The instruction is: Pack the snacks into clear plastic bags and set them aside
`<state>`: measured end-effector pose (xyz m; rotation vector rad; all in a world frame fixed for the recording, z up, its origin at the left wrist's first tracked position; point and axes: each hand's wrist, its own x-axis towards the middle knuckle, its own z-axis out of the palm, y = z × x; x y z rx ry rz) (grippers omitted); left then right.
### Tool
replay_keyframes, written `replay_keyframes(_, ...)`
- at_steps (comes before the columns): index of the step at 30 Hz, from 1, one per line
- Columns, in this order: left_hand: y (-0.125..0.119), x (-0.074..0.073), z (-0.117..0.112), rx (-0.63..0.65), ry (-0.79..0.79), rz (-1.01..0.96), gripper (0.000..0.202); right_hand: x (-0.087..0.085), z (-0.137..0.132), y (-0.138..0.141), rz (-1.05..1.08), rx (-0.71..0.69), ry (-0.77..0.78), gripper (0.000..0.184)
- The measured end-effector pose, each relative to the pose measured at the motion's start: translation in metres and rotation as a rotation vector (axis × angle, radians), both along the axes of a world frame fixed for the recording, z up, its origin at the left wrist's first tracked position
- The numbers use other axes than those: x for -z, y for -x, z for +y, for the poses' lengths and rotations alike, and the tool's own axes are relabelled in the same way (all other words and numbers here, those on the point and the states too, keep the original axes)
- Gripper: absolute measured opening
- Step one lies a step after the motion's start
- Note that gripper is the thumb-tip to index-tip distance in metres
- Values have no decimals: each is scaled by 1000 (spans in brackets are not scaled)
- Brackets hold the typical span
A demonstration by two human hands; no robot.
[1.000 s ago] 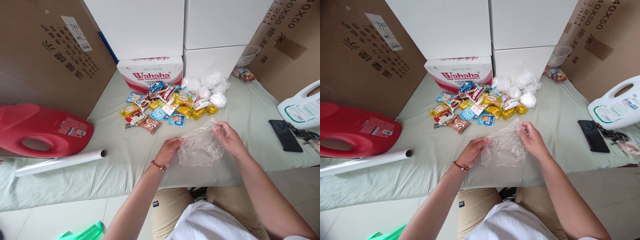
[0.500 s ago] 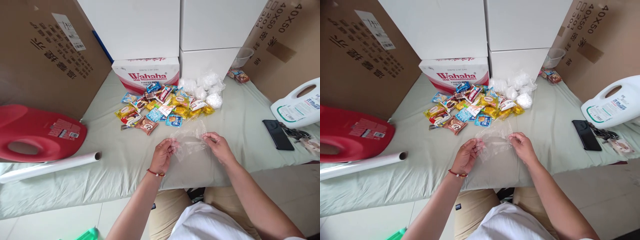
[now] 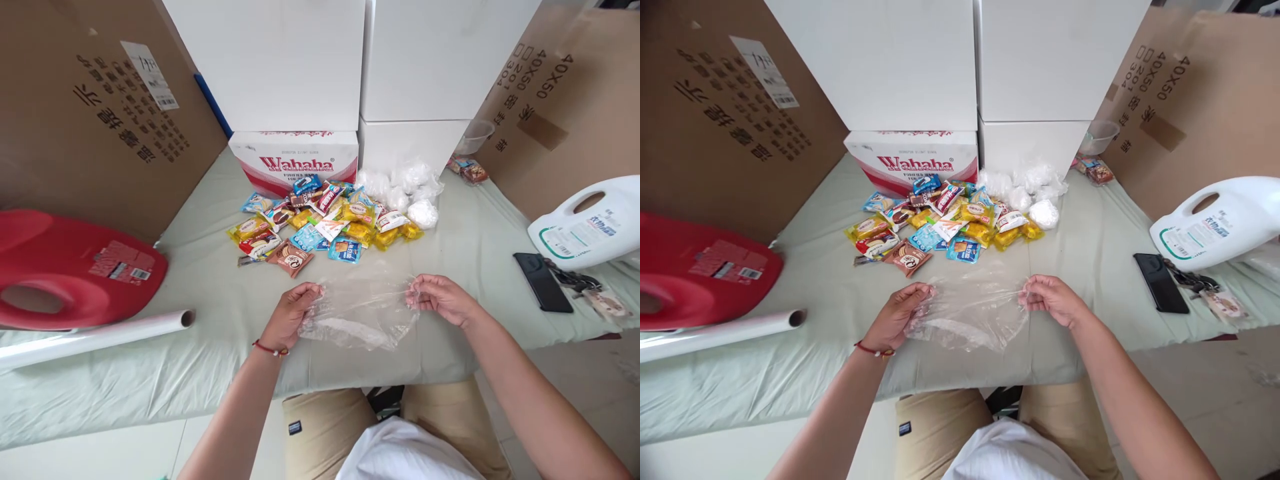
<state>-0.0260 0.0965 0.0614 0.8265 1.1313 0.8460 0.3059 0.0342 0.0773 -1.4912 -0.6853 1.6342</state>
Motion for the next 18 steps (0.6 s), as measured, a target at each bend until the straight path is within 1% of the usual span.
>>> replay_keyframes(3,3,5,2,-15,-12,67,51,3,5,-11,-55,-35,20,39)
replay_keyframes(7,1,13,2,-41,-48,111,49,14,12,-16,-134,-99,8,39)
replay_keyframes(9,-2,15,2,-59,-98,105,49,19,18,-17,-211,-85,-34,35)
replay_keyframes(10,-4,15,1,-61,-113,87,48,20,21,-16,-296,-46,-71,31)
replay_keyframes(12,-9,14,0,-53,-105,37,49,15,25,-13,-573,100,-199,21)
replay_keyframes(13,-13,15,-1,-49,-91,19,49,10,26,-9,-740,190,-301,18)
replay_keyframes(15,-22,17,-4,-59,-73,23,48,-2,22,6,-1026,335,-560,16)
replay_keyframes(16,-27,19,-5,-72,-74,42,47,-7,18,18,-1106,352,-691,16)
replay_keyframes(17,-32,22,-7,-90,-80,63,46,-10,12,31,-1145,322,-799,18)
replay_keyframes(18,-36,24,-8,-110,-87,84,45,-9,5,46,-1158,254,-874,21)
